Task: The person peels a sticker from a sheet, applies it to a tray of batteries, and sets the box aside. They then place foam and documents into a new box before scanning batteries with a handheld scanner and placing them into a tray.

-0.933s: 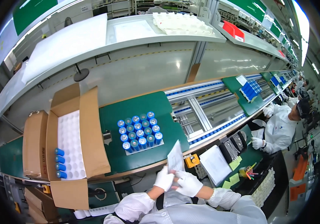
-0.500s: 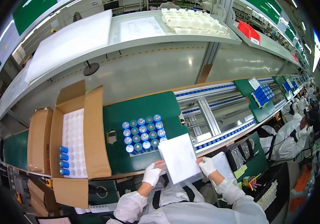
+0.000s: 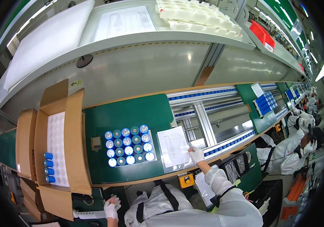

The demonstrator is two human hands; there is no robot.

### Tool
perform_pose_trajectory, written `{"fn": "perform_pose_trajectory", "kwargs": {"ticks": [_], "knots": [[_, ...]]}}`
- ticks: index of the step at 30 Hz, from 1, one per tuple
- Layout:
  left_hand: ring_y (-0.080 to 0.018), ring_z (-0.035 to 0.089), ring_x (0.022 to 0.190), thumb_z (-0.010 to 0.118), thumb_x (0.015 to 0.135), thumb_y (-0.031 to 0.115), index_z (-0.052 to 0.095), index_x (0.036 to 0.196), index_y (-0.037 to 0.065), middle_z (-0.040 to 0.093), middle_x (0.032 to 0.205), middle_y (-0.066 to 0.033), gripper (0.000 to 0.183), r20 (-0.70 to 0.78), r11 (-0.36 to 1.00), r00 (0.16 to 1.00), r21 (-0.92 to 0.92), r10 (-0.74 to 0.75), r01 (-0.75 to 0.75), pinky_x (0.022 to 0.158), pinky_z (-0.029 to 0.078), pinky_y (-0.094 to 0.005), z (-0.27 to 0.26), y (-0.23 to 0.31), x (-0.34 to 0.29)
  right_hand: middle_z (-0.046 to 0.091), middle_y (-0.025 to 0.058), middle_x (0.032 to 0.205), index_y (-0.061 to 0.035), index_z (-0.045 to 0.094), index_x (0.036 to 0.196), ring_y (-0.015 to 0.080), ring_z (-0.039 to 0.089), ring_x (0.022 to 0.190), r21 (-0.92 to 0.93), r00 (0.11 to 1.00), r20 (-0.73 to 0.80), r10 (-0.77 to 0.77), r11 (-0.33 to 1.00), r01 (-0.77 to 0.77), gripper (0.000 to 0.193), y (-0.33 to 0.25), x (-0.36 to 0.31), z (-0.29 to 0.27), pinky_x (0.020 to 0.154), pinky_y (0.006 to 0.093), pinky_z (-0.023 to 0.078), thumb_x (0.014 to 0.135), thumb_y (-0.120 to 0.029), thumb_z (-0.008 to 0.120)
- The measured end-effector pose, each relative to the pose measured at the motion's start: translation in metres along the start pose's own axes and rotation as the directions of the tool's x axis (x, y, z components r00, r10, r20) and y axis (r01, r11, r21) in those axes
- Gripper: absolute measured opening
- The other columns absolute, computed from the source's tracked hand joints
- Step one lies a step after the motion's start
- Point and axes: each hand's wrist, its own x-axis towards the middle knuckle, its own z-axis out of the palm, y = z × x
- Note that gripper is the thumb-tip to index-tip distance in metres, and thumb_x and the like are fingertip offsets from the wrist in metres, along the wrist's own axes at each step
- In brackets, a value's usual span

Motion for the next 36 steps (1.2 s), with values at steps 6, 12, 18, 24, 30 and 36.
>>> {"fn": "perform_pose_trajectory", "kwargs": {"ticks": [6, 12, 18, 24, 30, 36], "knots": [[-0.024, 0.067, 0.08, 0.061, 0.089, 0.011, 0.068, 0.102, -0.001, 0.071, 0.095, -0.0095, 0.019, -0.255, 0.99, 0.967, -0.142, -0.014, -0.023, 0.07, 0.054, -0.0329, -0.051, -0.079, -0.031, 0.07, 0.0171, 0.082, -0.0016, 0.071, 0.089, 0.0278, 0.068, 0.075, 0.006, 0.998, 0.008, -0.057, 0.998, 0.057, 0.022, -0.006, 0.028, 0.023, 0.069, 0.0353, 0.051, 0.085, -0.022, 0.066], [-0.0217, 0.067, 0.074, 0.054, 0.095, 0.015, 0.057, 0.104, 0.006, 0.069, 0.093, -0.0119, 0.013, -0.579, 0.978, 0.812, -0.199, -0.073, -0.054, 0.055, 0.051, -0.0291, -0.097, -0.149, -0.069, 0.069, 0.0206, 0.087, -0.0074, 0.068, 0.092, 0.0397, 0.066, 0.084, -0.567, 0.97, 0.156, -0.188, 0.787, 0.244, 0.034, -0.075, 0.032, 0.022, 0.076, 0.0472, 0.052, 0.088, -0.039, 0.055], [-0.0135, 0.062, 0.065, 0.061, 0.083, -0.001, 0.065, 0.096, 0.002, 0.066, 0.082, -0.0053, 0.014, -0.84, 0.948, 0.514, -0.285, -0.175, -0.142, 0.056, 0.047, -0.0257, -0.11, -0.147, -0.094, 0.069, 0.0188, 0.085, -0.0078, 0.073, 0.086, 0.0375, 0.067, 0.079, -0.72, 0.802, 0.568, -0.184, 0.362, 0.592, 0.026, -0.083, 0.013, -0.022, 0.072, 0.047, 0.054, 0.084, -0.029, 0.059], [-0.0234, 0.064, 0.084, 0.068, 0.076, 0.01, 0.064, 0.101, 0.004, 0.067, 0.088, -0.01, 0.026, -0.976, 0.988, 0.155, -0.152, -0.151, 0.003, 0.078, 0.05, -0.033, -0.14, -0.188, -0.122, 0.066, 0.0193, 0.075, -0.007, 0.069, 0.079, 0.038, 0.065, 0.075, -0.025, 0.106, 0.943, -0.315, 0.252, 0.967, 0.031, -0.15, -0.123, 0.087, 0.07, 0.0467, 0.052, 0.082, -0.037, 0.063], [-0.0334, 0.062, 0.1, 0.077, 0.074, 0.019, 0.062, 0.111, 0.004, 0.065, 0.107, -0.0168, 0.043, -0.979, 0.985, 0.183, -0.057, -0.087, 0.161, 0.087, 0.049, -0.0395, -0.173, -0.23, -0.123, 0.067, 0.0199, 0.084, -0.0056, 0.068, 0.084, 0.0379, 0.065, 0.079, 0.373, -0.348, 0.895, -0.278, 0.038, 0.927, 0.033, -0.214, -0.266, 0.231, 0.074, 0.047, 0.052, 0.085, -0.037, 0.059], [-0.0317, 0.065, 0.096, 0.08, 0.071, 0.022, 0.061, 0.115, 0.005, 0.067, 0.106, -0.0148, 0.051, -0.895, 0.988, 0.446, 0.054, -0.016, 0.142, 0.085, 0.051, -0.0389, -0.191, -0.218, -0.115, 0.068, 0.0166, 0.091, -0.0047, 0.07, 0.095, 0.0348, 0.065, 0.088, 0.502, -0.474, 0.858, -0.199, 0.124, 0.856, 0.029, -0.212, -0.409, 0.321, 0.078, 0.0433, 0.052, 0.084, -0.031, 0.063]]}}
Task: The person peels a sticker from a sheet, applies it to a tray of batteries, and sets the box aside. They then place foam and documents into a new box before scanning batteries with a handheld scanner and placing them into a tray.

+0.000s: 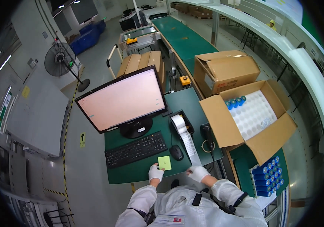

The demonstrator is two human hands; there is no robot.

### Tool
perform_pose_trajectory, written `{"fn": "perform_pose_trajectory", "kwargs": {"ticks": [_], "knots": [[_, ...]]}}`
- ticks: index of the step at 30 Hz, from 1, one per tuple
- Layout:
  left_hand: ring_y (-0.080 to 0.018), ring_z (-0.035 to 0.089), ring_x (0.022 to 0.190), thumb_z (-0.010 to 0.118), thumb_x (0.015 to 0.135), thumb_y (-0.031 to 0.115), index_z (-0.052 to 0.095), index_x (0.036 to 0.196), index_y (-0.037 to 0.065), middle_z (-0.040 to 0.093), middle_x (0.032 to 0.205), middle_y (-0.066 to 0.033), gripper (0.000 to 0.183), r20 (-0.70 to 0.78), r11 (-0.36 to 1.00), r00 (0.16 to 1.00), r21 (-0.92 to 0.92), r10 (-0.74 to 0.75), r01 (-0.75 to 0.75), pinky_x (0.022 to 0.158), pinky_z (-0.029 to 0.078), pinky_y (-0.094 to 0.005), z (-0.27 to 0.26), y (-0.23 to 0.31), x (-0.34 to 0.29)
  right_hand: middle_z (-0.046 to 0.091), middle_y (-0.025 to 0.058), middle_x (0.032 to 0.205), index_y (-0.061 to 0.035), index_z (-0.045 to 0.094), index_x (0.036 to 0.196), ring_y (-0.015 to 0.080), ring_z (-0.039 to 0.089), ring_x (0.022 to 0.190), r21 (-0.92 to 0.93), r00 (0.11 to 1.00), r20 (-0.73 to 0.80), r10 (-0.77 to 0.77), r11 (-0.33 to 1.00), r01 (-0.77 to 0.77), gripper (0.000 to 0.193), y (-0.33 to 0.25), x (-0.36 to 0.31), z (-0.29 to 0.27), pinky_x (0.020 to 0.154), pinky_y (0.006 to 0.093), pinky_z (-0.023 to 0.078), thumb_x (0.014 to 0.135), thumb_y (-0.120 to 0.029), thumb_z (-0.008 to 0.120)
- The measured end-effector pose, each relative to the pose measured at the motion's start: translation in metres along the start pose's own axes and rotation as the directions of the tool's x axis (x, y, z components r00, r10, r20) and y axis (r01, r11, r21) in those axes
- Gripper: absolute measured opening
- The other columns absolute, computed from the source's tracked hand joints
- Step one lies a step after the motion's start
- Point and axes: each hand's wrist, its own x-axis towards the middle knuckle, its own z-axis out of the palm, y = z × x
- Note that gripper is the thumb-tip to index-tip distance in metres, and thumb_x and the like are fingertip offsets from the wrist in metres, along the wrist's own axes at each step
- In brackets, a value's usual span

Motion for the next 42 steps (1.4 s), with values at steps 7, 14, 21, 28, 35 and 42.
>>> {"fn": "perform_pose_trajectory", "kwargs": {"ticks": [7, 14, 21, 28, 35, 42], "knots": [[-0.0242, 0.067, 0.08, 0.081, 0.069, 0.016, 0.064, 0.112, 0.008, 0.069, 0.093, -0.0088, 0.047, -0.024, 0.995, 0.997, -0.063, 0.076, -0.077, 0.075, 0.054, -0.0345, 0.013, -0.016, 0.004, 0.055, 0.0128, 0.125, -0.0051, 0.062, 0.113, 0.0307, 0.054, 0.113, -0.53, 0.935, 0.043, -0.353, 0.785, 0.321, 0.05, -0.068, 0.098, 0.057, 0.087, 0.0401, 0.049, 0.071, -0.028, 0.075], [-0.019, 0.067, 0.074, 0.077, 0.075, 0.012, 0.057, 0.122, 0.006, 0.07, 0.092, -0.0063, 0.051, 0.225, 0.865, 0.973, -0.475, -0.056, 0.16, 0.073, 0.053, -0.0308, -0.003, -0.051, 0.016, 0.056, 0.0143, 0.119, -0.0032, 0.058, 0.119, 0.032, 0.055, 0.107, -0.511, 0.944, 0.096, -0.316, 0.798, 0.32, 0.059, -0.083, 0.128, 0.058, 0.085, 0.0408, 0.05, 0.067, -0.026, 0.077], [-0.032, 0.062, 0.102, 0.085, 0.066, 0.025, 0.03, 0.146, 0.015, 0.058, 0.12, -0.0109, 0.097, 0.292, 0.997, 0.953, -0.039, 0.079, -0.071, 0.086, 0.051, -0.0424, -0.034, -0.008, 0.008, 0.057, 0.0134, 0.112, -0.0035, 0.056, 0.122, 0.0311, 0.057, 0.104, -0.578, 0.968, 0.165, -0.19, 0.776, 0.251, 0.068, -0.088, 0.148, 0.065, 0.084, 0.0389, 0.05, 0.063, -0.026, 0.081], [-0.0347, 0.061, 0.106, 0.084, 0.068, 0.023, 0.016, 0.152, 0.021, 0.057, 0.122, -0.0119, 0.108, 0.321, 0.994, 0.945, 0.072, 0.053, -0.08, 0.088, 0.051, -0.0439, -0.04, 0.004, 0.016, 0.06, 0.0095, 0.103, -0.0054, 0.062, 0.107, 0.0277, 0.059, 0.1, -0.605, 0.928, -0.024, -0.371, 0.745, 0.282, 0.041, -0.08, 0.136, 0.076, 0.076, 0.0391, 0.051, 0.072, -0.025, 0.069], [-0.0328, 0.062, 0.104, 0.084, 0.067, 0.024, 0.028, 0.149, 0.021, 0.059, 0.121, -0.0118, 0.099, 0.357, 0.987, 0.93, 0.089, 0.091, -0.131, 0.088, 0.051, -0.041, -0.034, -0.003, 0.02, 0.064, 0.0051, 0.084, -0.013, 0.062, 0.083, 0.0235, 0.065, 0.078, -0.587, 0.92, -0.057, -0.387, 0.758, 0.283, 0.007, -0.078, 0.13, 0.07, 0.065, 0.0374, 0.051, 0.081, -0.018, 0.058], [-0.0286, 0.066, 0.086, 0.084, 0.067, 0.018, 0.044, 0.139, 0.016, 0.067, 0.097, -0.0109, 0.083, 0.199, 0.978, 0.967, -0.165, 0.16, -0.128, 0.079, 0.053, -0.0369, -0.03, -0.009, 0.022, 0.064, 0.0064, 0.07, -0.0124, 0.064, 0.083, 0.0258, 0.065, 0.06, -0.528, 0.848, -0.074, -0.526, 0.742, 0.414, 0.009, -0.049, 0.133, 0.075, 0.054, 0.0384, 0.051, 0.081, -0.021, 0.062]]}}
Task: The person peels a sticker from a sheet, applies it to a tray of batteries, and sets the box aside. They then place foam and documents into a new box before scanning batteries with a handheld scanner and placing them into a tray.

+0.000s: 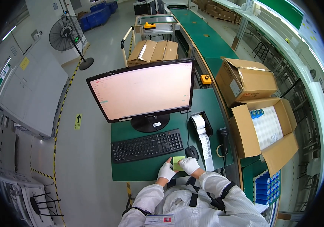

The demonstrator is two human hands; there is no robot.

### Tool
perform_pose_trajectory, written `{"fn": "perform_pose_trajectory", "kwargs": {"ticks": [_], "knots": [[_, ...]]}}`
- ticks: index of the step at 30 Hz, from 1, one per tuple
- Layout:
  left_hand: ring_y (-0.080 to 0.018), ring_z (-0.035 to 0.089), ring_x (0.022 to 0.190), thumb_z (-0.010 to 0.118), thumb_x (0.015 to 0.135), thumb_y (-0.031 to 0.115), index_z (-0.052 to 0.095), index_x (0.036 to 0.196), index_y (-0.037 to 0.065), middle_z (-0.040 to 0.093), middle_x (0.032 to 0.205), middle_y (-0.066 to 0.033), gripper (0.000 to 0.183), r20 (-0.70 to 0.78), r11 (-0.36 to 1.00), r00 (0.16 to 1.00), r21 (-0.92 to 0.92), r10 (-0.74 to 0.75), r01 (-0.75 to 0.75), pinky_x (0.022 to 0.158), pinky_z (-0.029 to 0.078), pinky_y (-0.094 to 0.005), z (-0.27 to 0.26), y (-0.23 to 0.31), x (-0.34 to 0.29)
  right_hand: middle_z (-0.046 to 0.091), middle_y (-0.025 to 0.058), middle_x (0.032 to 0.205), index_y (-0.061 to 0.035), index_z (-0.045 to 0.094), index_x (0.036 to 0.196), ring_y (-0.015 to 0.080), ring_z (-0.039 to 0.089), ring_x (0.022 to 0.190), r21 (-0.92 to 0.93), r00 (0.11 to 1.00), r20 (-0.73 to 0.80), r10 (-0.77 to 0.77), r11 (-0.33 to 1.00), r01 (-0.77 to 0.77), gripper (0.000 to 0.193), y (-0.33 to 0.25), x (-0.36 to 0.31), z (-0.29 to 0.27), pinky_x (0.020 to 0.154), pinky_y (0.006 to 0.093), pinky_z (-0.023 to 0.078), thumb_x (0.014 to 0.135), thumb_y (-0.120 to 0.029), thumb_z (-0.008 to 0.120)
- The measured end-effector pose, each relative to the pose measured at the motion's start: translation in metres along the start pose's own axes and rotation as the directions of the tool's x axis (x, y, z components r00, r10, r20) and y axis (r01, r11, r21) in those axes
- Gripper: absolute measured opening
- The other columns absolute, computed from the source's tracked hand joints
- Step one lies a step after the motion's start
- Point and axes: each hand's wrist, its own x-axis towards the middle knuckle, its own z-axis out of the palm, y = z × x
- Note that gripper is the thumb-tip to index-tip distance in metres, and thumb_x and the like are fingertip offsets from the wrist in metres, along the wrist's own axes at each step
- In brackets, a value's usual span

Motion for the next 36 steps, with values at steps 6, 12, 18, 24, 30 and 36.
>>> {"fn": "perform_pose_trajectory", "kwargs": {"ticks": [6, 12, 18, 24, 30, 36], "knots": [[-0.0232, 0.065, 0.075, 0.077, 0.073, 0.013, 0.057, 0.119, 0.013, 0.066, 0.092, -0.0075, 0.05, -0.194, 0.961, 0.97, -0.263, -0.145, 0.092, 0.073, 0.052, -0.0354, 0.019, -0.016, -0.006, 0.065, 0.0079, 0.071, -0.0079, 0.063, 0.098, 0.0272, 0.066, 0.06, 0.013, 0.996, 0.038, -0.079, 0.997, 0.079, 0.018, -0.001, 0.002, -0.007, 0.055, 0.0395, 0.052, 0.085, -0.018, 0.057], [-0.0226, 0.065, 0.078, 0.063, 0.078, 0.001, 0.067, 0.102, 0.013, 0.066, 0.087, -0.0094, 0.027, -0.349, 0.97, 0.937, -0.231, -0.016, -0.069, 0.072, 0.052, -0.0341, 0.02, -0.023, -0.016, 0.066, 0.012, 0.096, -0.0068, 0.06, 0.104, 0.0283, 0.065, 0.09, -0.047, 0.969, -0.163, -0.188, 0.982, 0.182, 0.021, -0.017, 0.013, -0.037, 0.077, 0.0444, 0.051, 0.087, -0.016, 0.054], [-0.0169, 0.063, 0.074, 0.052, 0.081, -0.002, 0.073, 0.1, 0.012, 0.065, 0.084, -0.0058, 0.033, -0.114, 0.948, 0.99, -0.297, 0.086, -0.116, 0.07, 0.051, -0.0262, 0.005, -0.019, -0.008, 0.066, 0.0064, 0.099, -0.011, 0.066, 0.086, 0.0235, 0.064, 0.091, 0.003, 0.96, -0.089, -0.267, 0.963, 0.269, 0.012, -0.014, -0.018, -0.036, 0.077, 0.0375, 0.05, 0.078, -0.019, 0.061], [-0.0291, 0.066, 0.09, 0.072, 0.078, 0.024, 0.073, 0.102, 0.019, 0.069, 0.097, -0.0111, 0.025, 0.166, 0.973, 0.968, 0.107, 0.187, -0.207, 0.08, 0.052, -0.037, 0.003, -0.018, 0.011, 0.062, 0.0031, 0.082, -0.0129, 0.064, 0.077, 0.0218, 0.061, 0.077, 0.159, 0.972, -0.009, -0.235, 0.959, 0.234, 0.007, -0.022, -0.045, -0.038, 0.07, 0.0372, 0.047, 0.077, -0.019, 0.061], [-0.0298, 0.066, 0.085, 0.083, 0.067, 0.02, 0.071, 0.096, 0.019, 0.068, 0.091, -0.0107, 0.031, 0.102, 0.995, 0.995, 0.097, 0.012, -0.022, 0.076, 0.053, -0.0386, 0.005, -0.014, 0.013, 0.063, 0.0044, 0.086, -0.0108, 0.059, 0.079, 0.0242, 0.062, 0.078, 0.21, 0.973, 0.022, -0.23, 0.953, 0.22, 0.009, -0.014, -0.084, -0.041, 0.07, 0.0383, 0.049, 0.08, -0.02, 0.061], [-0.0282, 0.067, 0.083, 0.081, 0.07, 0.019, 0.069, 0.099, 0.014, 0.067, 0.09, -0.013, 0.031, 0.093, 0.975, 0.994, 0.205, 0.065, -0.083, 0.076, 0.053, -0.0371, 0.005, 0.007, 0.002, 0.067, 0.0104, 0.079, -0.0101, 0.071, 0.08, 0.0298, 0.064, 0.076, 0.444, 0.946, 0.116, 0.303, 0.836, -0.322, 0.014, -0.016, -0.106, -0.081, 0.068, 0.0404, 0.051, 0.082, -0.023, 0.066]]}}
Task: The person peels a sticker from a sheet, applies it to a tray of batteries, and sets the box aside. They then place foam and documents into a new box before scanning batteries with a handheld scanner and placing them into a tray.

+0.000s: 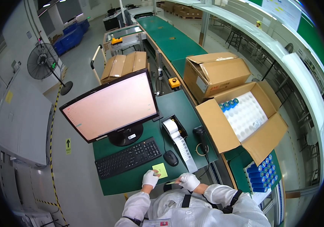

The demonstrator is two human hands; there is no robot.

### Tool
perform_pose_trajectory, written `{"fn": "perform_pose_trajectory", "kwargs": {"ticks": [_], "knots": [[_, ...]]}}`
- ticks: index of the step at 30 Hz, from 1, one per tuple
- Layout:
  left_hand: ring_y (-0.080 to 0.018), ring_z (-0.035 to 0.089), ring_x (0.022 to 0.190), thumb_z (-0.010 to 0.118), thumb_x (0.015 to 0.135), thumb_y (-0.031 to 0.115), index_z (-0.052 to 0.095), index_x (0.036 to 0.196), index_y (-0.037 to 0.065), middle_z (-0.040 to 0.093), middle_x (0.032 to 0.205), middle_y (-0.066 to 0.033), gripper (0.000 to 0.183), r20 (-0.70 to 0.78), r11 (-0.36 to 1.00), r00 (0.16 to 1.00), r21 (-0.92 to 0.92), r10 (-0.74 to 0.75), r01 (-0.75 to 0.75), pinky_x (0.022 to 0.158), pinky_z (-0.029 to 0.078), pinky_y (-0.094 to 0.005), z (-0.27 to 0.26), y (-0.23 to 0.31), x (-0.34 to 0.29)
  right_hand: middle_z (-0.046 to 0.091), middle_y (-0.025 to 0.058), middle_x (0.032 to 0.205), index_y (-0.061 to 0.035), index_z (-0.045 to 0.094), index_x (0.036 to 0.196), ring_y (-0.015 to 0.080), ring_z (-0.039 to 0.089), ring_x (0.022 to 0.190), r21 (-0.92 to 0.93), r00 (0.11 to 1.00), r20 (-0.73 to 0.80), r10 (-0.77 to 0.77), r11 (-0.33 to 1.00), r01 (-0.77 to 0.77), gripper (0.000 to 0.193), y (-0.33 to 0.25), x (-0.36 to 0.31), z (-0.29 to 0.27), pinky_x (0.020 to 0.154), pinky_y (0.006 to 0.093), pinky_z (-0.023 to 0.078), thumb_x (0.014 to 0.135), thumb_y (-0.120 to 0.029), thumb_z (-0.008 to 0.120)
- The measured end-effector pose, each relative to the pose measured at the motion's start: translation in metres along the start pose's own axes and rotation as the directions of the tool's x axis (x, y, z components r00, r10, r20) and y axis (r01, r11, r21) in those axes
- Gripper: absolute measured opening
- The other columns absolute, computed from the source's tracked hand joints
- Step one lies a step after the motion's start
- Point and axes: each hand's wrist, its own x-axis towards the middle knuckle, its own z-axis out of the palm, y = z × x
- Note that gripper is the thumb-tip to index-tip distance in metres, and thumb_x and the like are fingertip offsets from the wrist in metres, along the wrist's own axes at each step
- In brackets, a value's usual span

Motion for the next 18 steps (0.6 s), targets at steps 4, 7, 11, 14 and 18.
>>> {"fn": "perform_pose_trajectory", "kwargs": {"ticks": [4, 7, 11, 14, 18], "knots": [[-0.0275, 0.068, 0.094, 0.077, 0.077, 0.022, 0.064, 0.119, 0.013, 0.069, 0.105, -0.0124, 0.045, 0.006, 0.897, 0.937, -0.291, 0.349, -0.332, 0.083, 0.053, -0.0347, -0.017, 0.064, -0.025, 0.069, 0.0141, 0.085, -0.0088, 0.073, 0.092, 0.0297, 0.067, 0.078, 0.29, 0.989, -0.039, 0.142, 0.949, -0.124, 0.015, 0.015, 0.009, -0.009, 0.072, 0.0369, 0.053, 0.085, -0.021, 0.067], [-0.0289, 0.067, 0.094, 0.077, 0.077, 0.022, 0.053, 0.134, 0.018, 0.07, 0.101, -0.0138, 0.062, 0.199, 0.941, 0.969, -0.331, 0.145, -0.073, 0.084, 0.051, -0.0359, -0.008, 0.098, -0.027, 0.069, 0.0156, 0.086, -0.0075, 0.071, 0.095, 0.0303, 0.067, 0.081, 0.321, 0.981, 0.043, 0.191, 0.927, -0.194, 0.018, 0.017, 0.02, -0.017, 0.075, 0.0375, 0.053, 0.084, -0.021, 0.068], [-0.0283, 0.067, 0.09, 0.073, 0.08, 0.014, 0.04, 0.143, 0.023, 0.07, 0.099, -0.0135, 0.071, 0.106, 0.967, 0.993, -0.241, -0.06, 0.085, 0.08, 0.051, -0.036, 0.0, 0.111, -0.019, 0.068, 0.0155, 0.084, -0.0028, 0.069, 0.093, 0.0297, 0.067, 0.079, 0.152, 0.824, -0.475, 0.309, 0.951, -0.269, 0.015, 0.059, 0.033, -0.023, 0.073, 0.036, 0.053, 0.081, -0.011, 0.069], [-0.0333, 0.067, 0.091, 0.071, 0.079, 0.015, 0.044, 0.14, 0.028, 0.071, 0.094, -0.0149, 0.068, 0.006, 0.953, 1.0, -0.303, -0.012, 0.013, 0.079, 0.051, -0.0426, 0.008, 0.106, -0.013, 0.068, 0.0169, 0.087, -0.0033, 0.067, 0.09, 0.0311, 0.066, 0.083, 0.249, 0.689, -0.49, 0.535, 0.843, -0.477, 0.013, 0.086, 0.028, -0.024, 0.074, 0.0385, 0.052, 0.077, -0.006, 0.066], [-0.0328, 0.067, 0.087, 0.068, 0.083, 0.015, 0.058, 0.127, 0.026, 0.071, 0.091, -0.0144, 0.047, -0.056, 0.974, 0.998, -0.219, 0.038, -0.049, 0.076, 0.051, -0.04, 0.009, 0.109, -0.017, 0.061, 0.0153, 0.091, -0.0045, 0.062, 0.084, 0.034, 0.061, 0.085, 0.14, 0.607, -0.714, 0.351, 0.92, -0.367, 0.014, 0.103, 0.007, -0.027, 0.077, 0.0415, 0.05, 0.072, -0.003, 0.068]]}}
